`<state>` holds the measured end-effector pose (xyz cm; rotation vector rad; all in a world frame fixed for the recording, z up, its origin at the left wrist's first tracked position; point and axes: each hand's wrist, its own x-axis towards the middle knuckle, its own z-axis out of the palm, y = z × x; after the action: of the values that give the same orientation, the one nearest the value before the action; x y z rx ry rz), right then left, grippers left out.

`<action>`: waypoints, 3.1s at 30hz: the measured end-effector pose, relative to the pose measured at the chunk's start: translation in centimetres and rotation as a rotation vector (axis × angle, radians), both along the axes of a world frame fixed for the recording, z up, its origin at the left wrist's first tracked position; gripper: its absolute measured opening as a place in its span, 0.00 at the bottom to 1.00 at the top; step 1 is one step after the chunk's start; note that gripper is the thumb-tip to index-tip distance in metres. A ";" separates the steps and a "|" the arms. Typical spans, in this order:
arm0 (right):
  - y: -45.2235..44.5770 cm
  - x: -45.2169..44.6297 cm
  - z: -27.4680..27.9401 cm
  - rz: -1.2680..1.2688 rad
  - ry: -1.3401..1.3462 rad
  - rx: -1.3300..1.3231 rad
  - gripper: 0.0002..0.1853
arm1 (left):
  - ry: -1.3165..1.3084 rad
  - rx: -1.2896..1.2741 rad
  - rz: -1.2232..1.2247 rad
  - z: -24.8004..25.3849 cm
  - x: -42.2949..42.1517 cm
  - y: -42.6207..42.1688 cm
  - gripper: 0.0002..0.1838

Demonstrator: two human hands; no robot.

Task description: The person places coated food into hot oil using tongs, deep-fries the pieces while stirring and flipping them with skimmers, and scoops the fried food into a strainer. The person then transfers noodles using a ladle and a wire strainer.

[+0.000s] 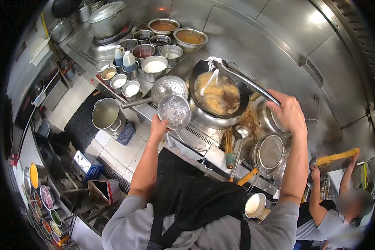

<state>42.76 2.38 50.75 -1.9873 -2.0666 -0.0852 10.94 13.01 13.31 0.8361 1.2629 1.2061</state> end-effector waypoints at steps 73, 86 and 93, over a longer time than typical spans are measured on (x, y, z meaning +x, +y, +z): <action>5.0 -6.1 -14.3 0.360 -0.107 -0.263 0.26 | 0.584 0.220 0.112 1.9 -2.9 -1.4 0.12; 2.8 0.5 -8.1 0.041 -0.029 -0.231 0.22 | -0.047 -0.041 -0.035 -0.5 -0.6 0.5 0.16; 7.5 4.1 -12.1 -0.245 -0.320 -0.184 0.28 | -0.010 -0.058 -0.042 0.8 -1.1 -0.8 0.16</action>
<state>46.88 9.84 38.67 -2.4738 -2.0642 -0.2890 9.79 12.17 14.15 0.8091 1.2606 1.1339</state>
